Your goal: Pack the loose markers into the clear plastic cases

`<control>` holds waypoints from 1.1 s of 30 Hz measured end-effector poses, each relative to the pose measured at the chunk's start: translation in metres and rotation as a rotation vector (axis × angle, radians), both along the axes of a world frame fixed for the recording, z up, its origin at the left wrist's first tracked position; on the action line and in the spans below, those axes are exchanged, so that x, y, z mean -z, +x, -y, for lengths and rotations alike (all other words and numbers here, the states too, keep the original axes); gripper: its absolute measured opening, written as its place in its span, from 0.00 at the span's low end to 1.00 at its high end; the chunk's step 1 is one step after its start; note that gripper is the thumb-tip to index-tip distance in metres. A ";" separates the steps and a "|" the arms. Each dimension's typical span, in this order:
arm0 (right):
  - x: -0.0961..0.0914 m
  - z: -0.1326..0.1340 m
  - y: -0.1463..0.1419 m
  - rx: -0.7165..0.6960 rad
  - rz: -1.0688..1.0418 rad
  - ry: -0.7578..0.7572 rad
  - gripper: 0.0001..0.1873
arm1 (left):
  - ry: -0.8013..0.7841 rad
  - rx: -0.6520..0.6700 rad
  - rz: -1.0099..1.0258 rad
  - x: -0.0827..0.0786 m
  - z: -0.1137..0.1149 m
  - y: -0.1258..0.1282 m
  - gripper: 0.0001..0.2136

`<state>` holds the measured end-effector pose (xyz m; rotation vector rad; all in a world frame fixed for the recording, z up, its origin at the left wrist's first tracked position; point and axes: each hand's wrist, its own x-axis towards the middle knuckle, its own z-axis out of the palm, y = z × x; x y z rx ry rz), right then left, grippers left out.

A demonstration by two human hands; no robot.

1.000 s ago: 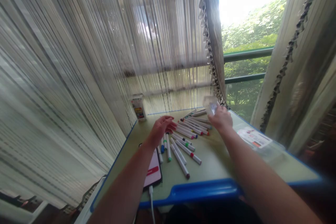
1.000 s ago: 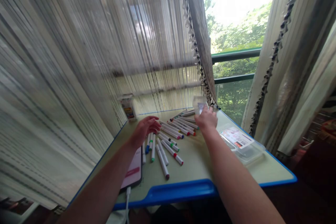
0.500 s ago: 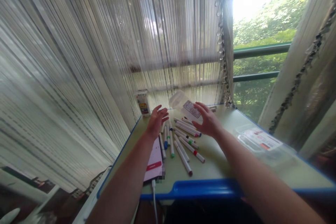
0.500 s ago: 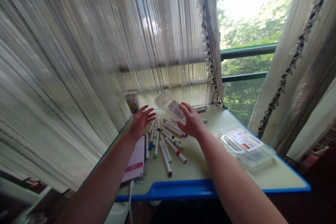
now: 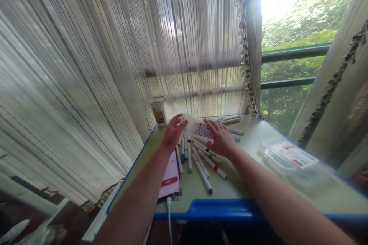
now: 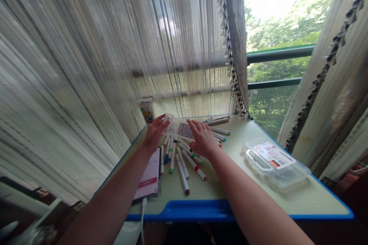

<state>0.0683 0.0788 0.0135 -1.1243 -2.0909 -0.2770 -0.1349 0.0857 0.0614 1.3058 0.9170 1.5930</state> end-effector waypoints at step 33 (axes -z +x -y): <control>0.003 -0.001 0.015 0.062 -0.118 0.262 0.40 | -0.073 0.406 -0.214 -0.005 0.014 0.001 0.27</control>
